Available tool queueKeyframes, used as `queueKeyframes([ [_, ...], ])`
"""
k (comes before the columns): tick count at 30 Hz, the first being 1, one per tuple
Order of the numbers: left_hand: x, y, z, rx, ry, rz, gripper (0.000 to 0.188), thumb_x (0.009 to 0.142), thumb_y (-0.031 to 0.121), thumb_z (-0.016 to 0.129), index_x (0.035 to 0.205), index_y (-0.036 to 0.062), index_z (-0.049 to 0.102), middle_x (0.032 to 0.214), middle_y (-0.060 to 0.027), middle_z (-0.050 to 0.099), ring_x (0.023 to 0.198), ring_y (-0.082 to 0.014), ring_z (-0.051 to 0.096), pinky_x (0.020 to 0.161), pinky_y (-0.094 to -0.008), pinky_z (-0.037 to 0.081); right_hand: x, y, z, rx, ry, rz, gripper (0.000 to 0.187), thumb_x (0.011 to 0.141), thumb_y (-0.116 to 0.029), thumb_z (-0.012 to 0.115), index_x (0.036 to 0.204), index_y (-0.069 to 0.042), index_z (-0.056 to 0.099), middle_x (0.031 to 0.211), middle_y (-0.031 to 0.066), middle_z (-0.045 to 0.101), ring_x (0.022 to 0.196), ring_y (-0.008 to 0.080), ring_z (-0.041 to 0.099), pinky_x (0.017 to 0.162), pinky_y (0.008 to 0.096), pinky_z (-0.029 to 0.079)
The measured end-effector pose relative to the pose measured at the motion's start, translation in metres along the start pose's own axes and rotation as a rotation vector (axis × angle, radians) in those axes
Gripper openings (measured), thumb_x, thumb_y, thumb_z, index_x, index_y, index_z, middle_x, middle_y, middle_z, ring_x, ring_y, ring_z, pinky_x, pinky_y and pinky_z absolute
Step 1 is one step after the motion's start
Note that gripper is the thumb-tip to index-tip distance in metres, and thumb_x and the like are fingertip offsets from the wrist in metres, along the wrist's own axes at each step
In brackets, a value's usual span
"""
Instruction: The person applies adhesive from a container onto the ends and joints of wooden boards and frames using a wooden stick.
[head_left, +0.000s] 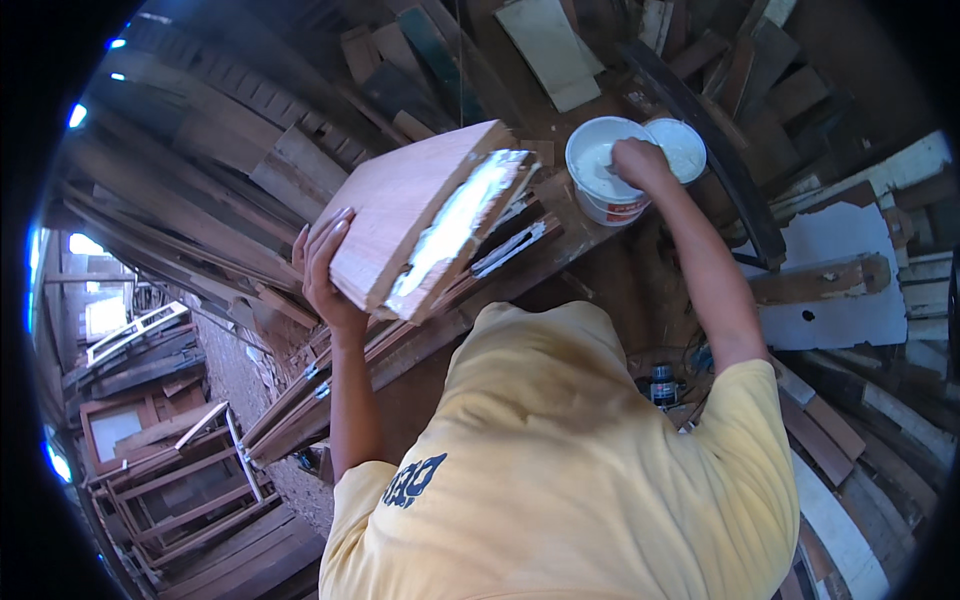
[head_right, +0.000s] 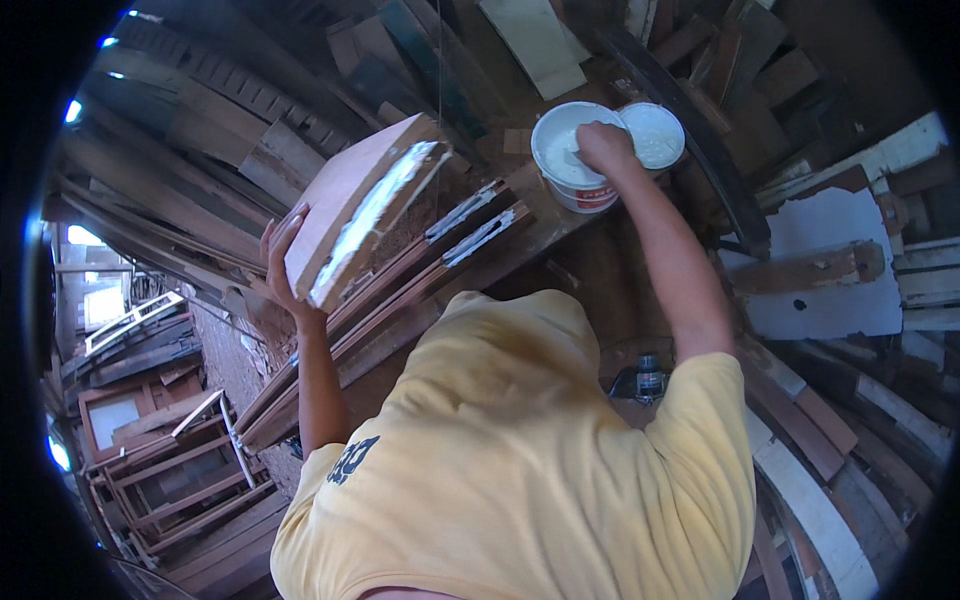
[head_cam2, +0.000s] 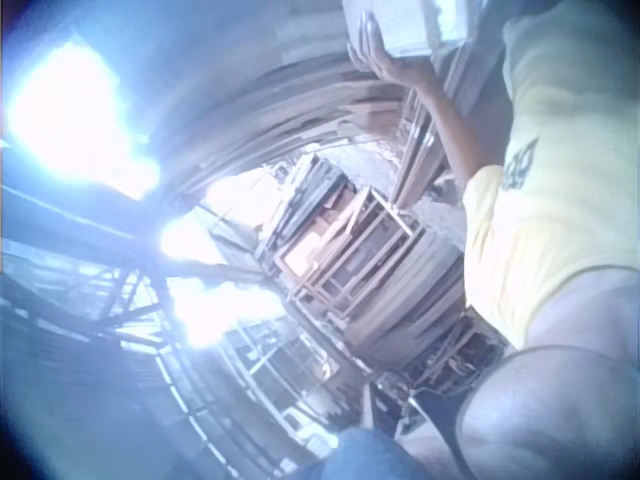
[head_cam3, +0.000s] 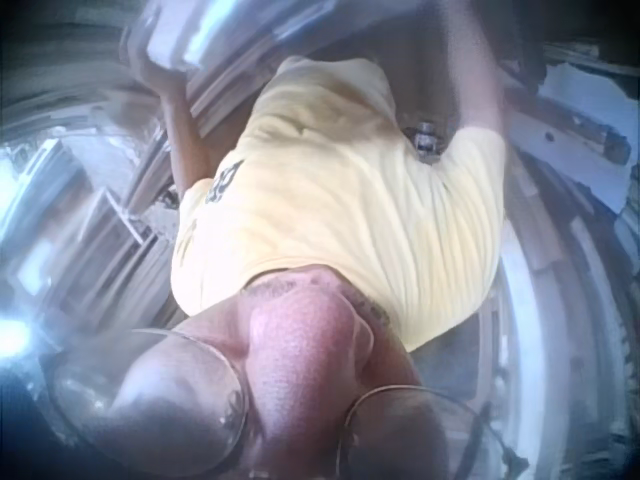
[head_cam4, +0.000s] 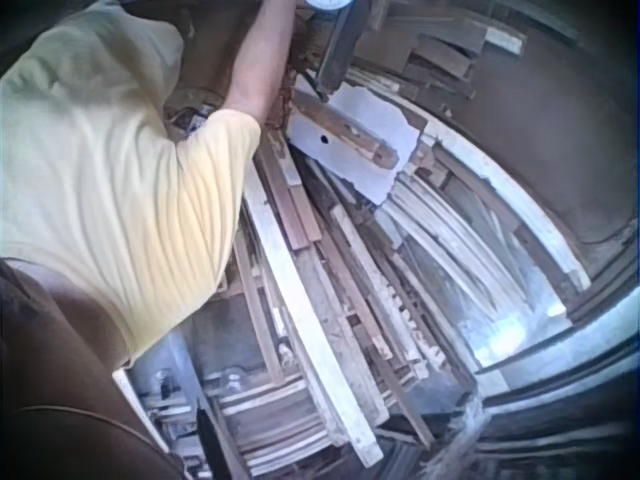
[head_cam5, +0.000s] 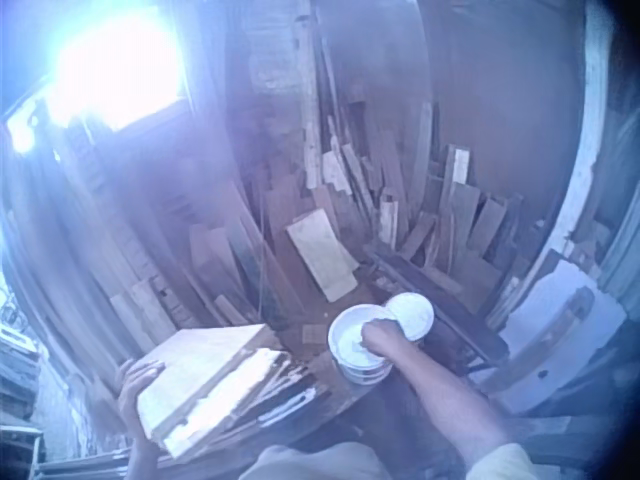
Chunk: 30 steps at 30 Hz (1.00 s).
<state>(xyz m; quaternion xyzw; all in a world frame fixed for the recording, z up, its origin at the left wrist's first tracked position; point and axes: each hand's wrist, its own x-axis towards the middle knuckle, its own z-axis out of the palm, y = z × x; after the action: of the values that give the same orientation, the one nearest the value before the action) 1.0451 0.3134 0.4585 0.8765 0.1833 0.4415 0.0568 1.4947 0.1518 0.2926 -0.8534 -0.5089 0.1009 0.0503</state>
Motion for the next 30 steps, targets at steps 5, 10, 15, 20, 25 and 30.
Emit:
queueKeyframes([
  [5, -0.004, 0.004, 0.002, 0.024, -0.011, -0.029, 0.028, 0.093, 0.017, 0.069, 0.119, 0.0078, 0.07, 0.124, -0.0109, 0.076, 0.123, -0.0273, 0.068, 0.118, -0.0474, 0.033, 0.027, 0.019, 0.037, 0.264, -0.21, -0.061, 0.02, 0.083, -0.011, 0.069, 0.097, -0.001, 0.08, 0.084, 0.0144, 0.077, 0.068, 0.0265, 0.071, 0.061, 0.0403, 0.055],
  [10, -0.004, 0.009, 0.005, 0.1, -0.016, -0.001, 0.025, 0.092, 0.012, 0.067, 0.116, 0.0084, 0.071, 0.124, -0.009, 0.076, 0.122, -0.027, 0.069, 0.118, -0.0476, 0.032, -0.001, 0.046, -0.018, 0.828, -0.348, 0.019, 0.021, 0.089, -0.009, 0.066, 0.102, 0.001, 0.08, 0.076, 0.003, 0.074, 0.052, 0.0084, 0.052, 0.049, 0.0277, 0.042],
  [15, -0.006, 0.013, 0.02, 0.18, -0.115, 0.049, 0.038, 0.084, 0.003, 0.067, 0.12, 0.0109, 0.072, 0.126, -0.0051, 0.076, 0.124, -0.0248, 0.067, 0.119, -0.0483, 0.028, -0.057, 0.057, -0.072, 0.96, -0.174, 0.121, 0.025, 0.094, -0.013, 0.066, 0.111, 0.002, 0.077, 0.081, 0.0024, 0.074, 0.056, 0.0055, 0.05, 0.051, 0.0239, 0.04],
  [20, -0.006, 0.01, 0.05, 0.233, -0.153, 0.126, 0.038, 0.086, 0.013, 0.07, 0.123, 0.0177, 0.074, 0.128, 0.0027, 0.074, 0.124, -0.0198, 0.065, 0.118, -0.0511, 0.024, -0.113, 0.031, -0.141, 1.207, 0.004, 0.125, 0.027, 0.096, -0.016, 0.068, 0.115, 0.001, 0.076, 0.082, 0.0018, 0.073, 0.058, 0.0038, 0.048, 0.053, 0.0199, 0.038],
  [25, 0.005, 0.014, 0.071, 0.222, -0.131, 0.192, 0.036, 0.088, 0.016, 0.069, 0.124, 0.0199, 0.073, 0.129, 0.0045, 0.074, 0.124, -0.0188, 0.065, 0.118, -0.0507, 0.023, -0.144, -0.019, -0.175, 1.13, -0.023, -0.011, 0.028, 0.098, -0.017, 0.066, 0.121, -0.005, 0.077, 0.084, 0.0013, 0.073, 0.058, 0.0024, 0.047, 0.053, 0.0191, 0.038],
  [30, 0.015, 0.028, 0.076, 0.185, -0.084, 0.184, 0.035, 0.089, 0.017, 0.069, 0.123, 0.0184, 0.073, 0.129, 0.0037, 0.074, 0.124, -0.019, 0.065, 0.117, -0.0507, 0.023, -0.168, -0.047, -0.173, 0.748, 0.404, -0.326, 0.026, 0.093, 0.0, 0.067, 0.114, -0.008, 0.08, 0.097, 0.0114, 0.075, 0.081, 0.021, 0.065, 0.08, 0.0326, 0.053],
])
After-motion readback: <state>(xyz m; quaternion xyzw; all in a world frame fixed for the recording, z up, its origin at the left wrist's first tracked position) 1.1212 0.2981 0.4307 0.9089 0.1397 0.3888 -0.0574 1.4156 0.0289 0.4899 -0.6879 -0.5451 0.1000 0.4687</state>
